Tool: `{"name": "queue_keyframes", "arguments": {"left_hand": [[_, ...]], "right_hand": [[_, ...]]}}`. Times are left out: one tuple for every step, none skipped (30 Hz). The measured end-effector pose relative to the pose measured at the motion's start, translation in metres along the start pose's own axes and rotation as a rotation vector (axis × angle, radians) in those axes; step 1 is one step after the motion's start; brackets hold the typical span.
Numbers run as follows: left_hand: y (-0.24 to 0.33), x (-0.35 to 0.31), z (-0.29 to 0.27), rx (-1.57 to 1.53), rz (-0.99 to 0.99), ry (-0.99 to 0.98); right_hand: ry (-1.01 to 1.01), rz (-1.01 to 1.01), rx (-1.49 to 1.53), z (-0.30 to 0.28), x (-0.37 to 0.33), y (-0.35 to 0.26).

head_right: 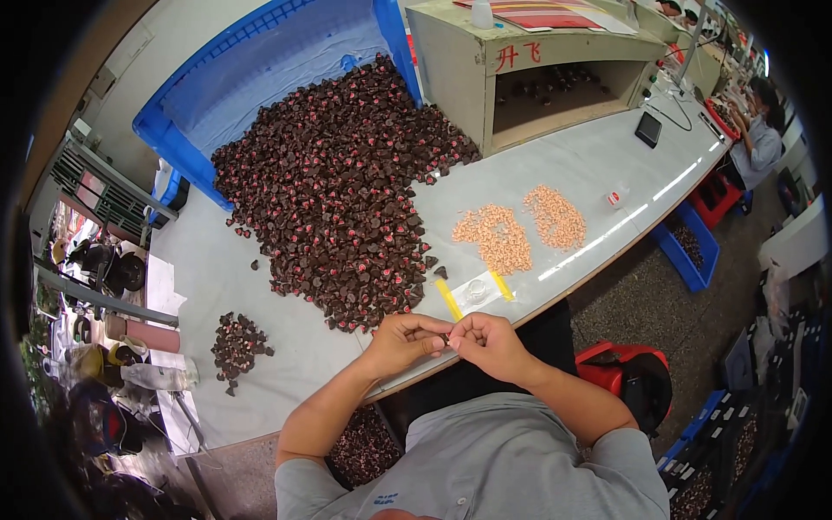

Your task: The person sorts and inspects small plastic parts by hand on a workbench.

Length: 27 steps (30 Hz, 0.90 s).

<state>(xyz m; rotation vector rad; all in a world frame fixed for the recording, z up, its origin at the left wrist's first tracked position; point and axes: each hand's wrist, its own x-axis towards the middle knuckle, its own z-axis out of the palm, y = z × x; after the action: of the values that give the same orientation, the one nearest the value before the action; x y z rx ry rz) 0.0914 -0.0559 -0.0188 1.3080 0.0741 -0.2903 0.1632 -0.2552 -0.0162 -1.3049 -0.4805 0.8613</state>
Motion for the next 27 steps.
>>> {"name": "queue_keyframes", "arguments": {"left_hand": [[0.0, 0.0, 0.0, 0.004, 0.0, -0.003], [-0.001, 0.0, 0.0, -0.016, 0.018, 0.002], [-0.001, 0.0, 0.001, -0.035, 0.035, 0.005], [-0.002, 0.0, 0.001, -0.03, 0.034, 0.0], [-0.002, 0.001, 0.001, -0.017, 0.027, 0.016], [-0.003, 0.0, 0.001, -0.003, 0.019, 0.034], [-0.005, 0.0, 0.001, 0.004, 0.016, 0.03], [-0.006, 0.0, 0.0, 0.013, 0.002, 0.042], [-0.006, 0.001, 0.0, 0.022, -0.011, 0.05], [-0.006, 0.001, -0.001, 0.03, -0.014, 0.042], [-0.006, 0.001, -0.003, -0.011, -0.043, 0.045], [-0.005, 0.002, -0.004, -0.051, -0.071, 0.052], [-0.004, 0.002, -0.004, -0.042, -0.072, 0.049], [-0.002, 0.003, -0.004, -0.1, -0.077, 0.066], [-0.001, 0.002, -0.003, -0.16, -0.083, 0.083], [-0.001, 0.002, -0.003, -0.152, -0.087, 0.078], [-0.002, 0.003, -0.003, -0.127, -0.073, 0.067], [-0.004, 0.003, -0.004, -0.104, -0.06, 0.054], [-0.005, 0.003, -0.005, -0.098, -0.065, 0.049], [-0.007, 0.003, -0.006, -0.059, -0.052, 0.053], [-0.008, 0.003, -0.006, -0.022, -0.037, 0.059], [-0.01, 0.003, -0.006, -0.018, -0.04, 0.056], [-0.011, 0.004, -0.006, -0.006, -0.02, 0.067], [-0.011, 0.004, -0.006, 0.006, 0.0, 0.084], [-0.011, 0.004, -0.004, 0.011, -0.003, 0.088], [-0.011, 0.003, -0.002, 0.021, 0.045, 0.11], [-0.01, 0.004, 0.001, 0.03, 0.094, 0.127]], "right_hand": [[0.029, -0.001, -0.007, 0.001, 0.001, 0.0], [0.059, -0.002, -0.013, 0.002, 0.001, 0.001], [0.063, -0.006, -0.01, 0.003, 0.001, 0.001], [0.079, -0.013, -0.025, 0.003, 0.001, 0.001], [0.094, -0.021, -0.04, 0.004, 0.001, 0.001], [0.098, -0.026, -0.035, 0.006, 0.001, 0.002], [0.114, -0.032, -0.051, 0.009, 0.001, 0.003], [0.129, -0.038, -0.066, 0.01, 0.001, 0.003], [0.137, -0.044, -0.061, 0.011, 0.002, 0.004], [0.146, -0.036, -0.057, 0.011, 0.003, 0.005], [0.155, -0.028, -0.052, 0.01, 0.003, 0.005], [0.159, -0.036, -0.047, 0.008, 0.004, 0.004], [0.169, -0.069, 0.007, 0.004, 0.003, 0.002], [0.18, -0.103, 0.061, 0.001, 0.003, 0.0], [0.185, -0.109, 0.067, -0.002, 0.003, -0.002], [0.181, -0.13, 0.021, -0.005, 0.003, -0.004], [0.177, -0.15, -0.026, -0.006, 0.002, -0.005], [0.184, -0.154, -0.02, -0.004, 0.002, -0.006], [0.153, -0.133, -0.062, -0.001, 0.002, -0.008], [0.121, -0.112, -0.103, 0.001, 0.003, -0.008], [0.125, -0.114, -0.099, 0.002, 0.004, -0.006], [0.11, -0.109, -0.117, 0.002, 0.005, -0.001], [0.094, -0.105, -0.135, 0.003, 0.006, 0.002], [0.092, -0.106, -0.13, 0.006, 0.006, 0.003], [0.123, -0.1, -0.079, 0.008, 0.006, 0.004], [0.153, -0.093, -0.028, 0.011, 0.006, 0.005], [0.154, -0.094, -0.025, 0.013, 0.006, 0.007]]}}
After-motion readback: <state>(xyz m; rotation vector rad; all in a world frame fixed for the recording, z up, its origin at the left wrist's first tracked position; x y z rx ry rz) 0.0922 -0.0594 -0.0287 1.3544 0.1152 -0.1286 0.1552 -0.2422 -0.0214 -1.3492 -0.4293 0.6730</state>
